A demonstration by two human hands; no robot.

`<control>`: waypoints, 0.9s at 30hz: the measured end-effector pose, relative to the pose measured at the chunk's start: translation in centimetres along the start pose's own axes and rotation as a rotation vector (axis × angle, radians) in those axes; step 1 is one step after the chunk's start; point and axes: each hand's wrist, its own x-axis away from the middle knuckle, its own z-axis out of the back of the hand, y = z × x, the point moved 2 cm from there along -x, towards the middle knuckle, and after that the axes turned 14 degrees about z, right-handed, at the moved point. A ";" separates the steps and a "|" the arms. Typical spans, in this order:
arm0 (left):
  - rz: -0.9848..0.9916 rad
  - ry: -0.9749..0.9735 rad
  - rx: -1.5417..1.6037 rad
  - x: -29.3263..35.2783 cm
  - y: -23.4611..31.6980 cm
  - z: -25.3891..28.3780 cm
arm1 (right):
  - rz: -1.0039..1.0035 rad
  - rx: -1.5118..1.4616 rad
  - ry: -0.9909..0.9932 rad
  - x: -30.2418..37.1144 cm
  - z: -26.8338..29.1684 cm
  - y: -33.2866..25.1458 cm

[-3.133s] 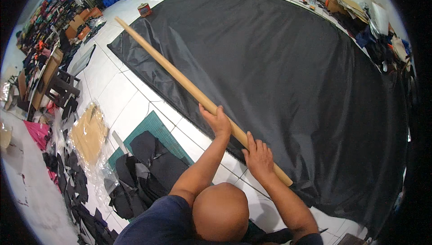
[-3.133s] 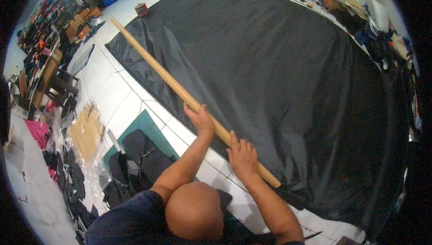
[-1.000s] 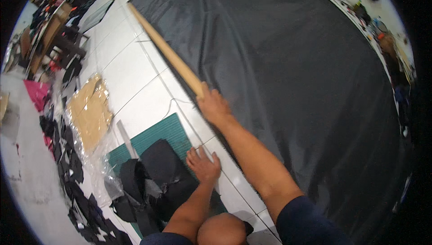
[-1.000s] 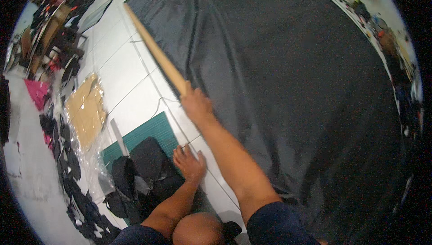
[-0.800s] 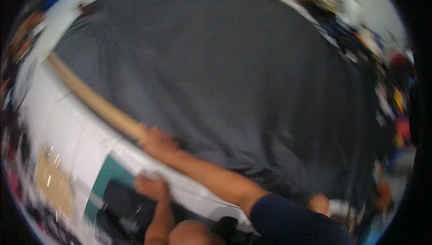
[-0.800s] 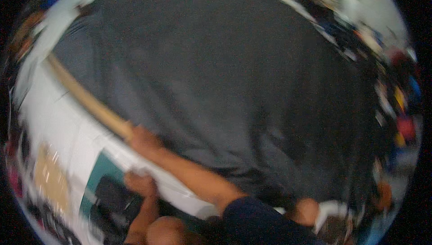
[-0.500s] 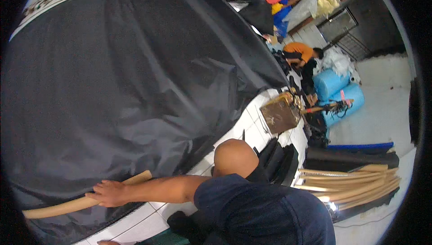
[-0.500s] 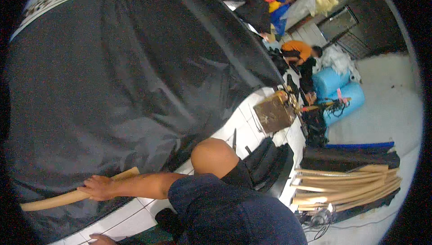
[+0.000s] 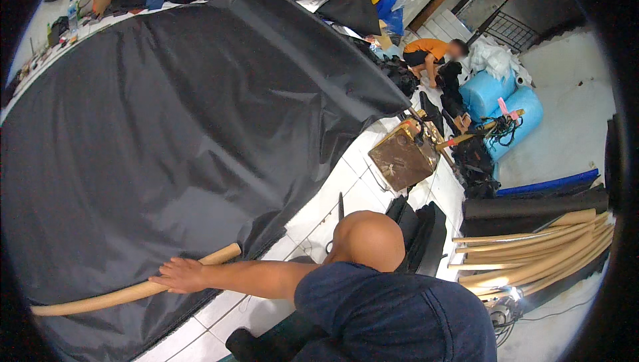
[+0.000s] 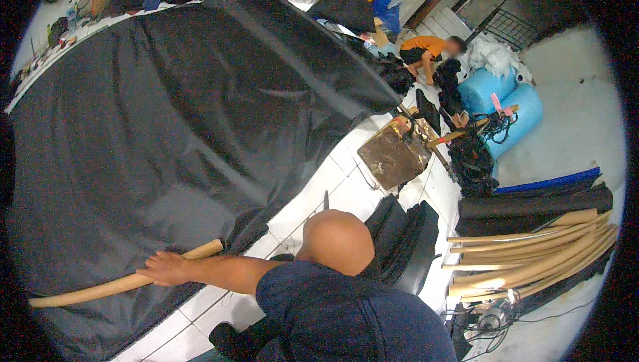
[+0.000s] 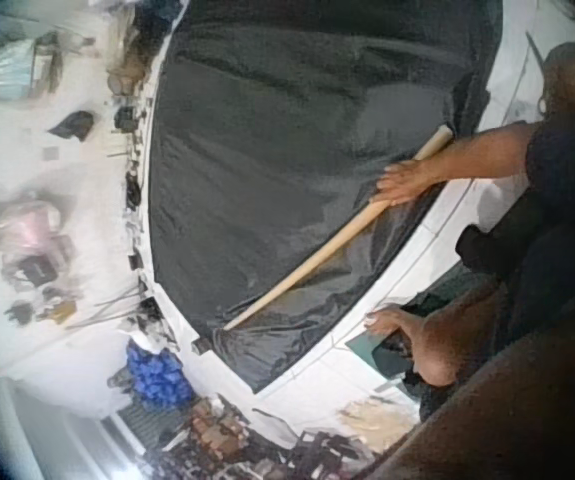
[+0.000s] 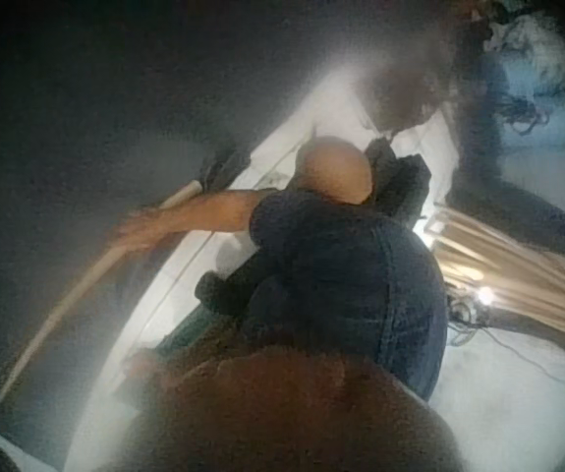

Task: The person measures a large black fabric sheet on the floor using a long wooden stick as a guide, then cuts the fabric with scissors. The person repeats the measuring and cutting process to produce multiple rectangular fabric pieces.

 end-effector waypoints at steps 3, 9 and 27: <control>-0.036 0.003 0.085 -0.3 4.0 1.1 | -0.008 -0.050 -0.020 1.2 0.4 -0.1; -0.052 -0.015 0.243 -0.8 12.3 4.0 | -0.080 -0.135 -0.114 2.0 -1.1 -0.7; -0.232 -0.090 0.246 1.7 8.4 -0.8 | -0.217 -0.082 -0.104 3.7 0.8 -1.1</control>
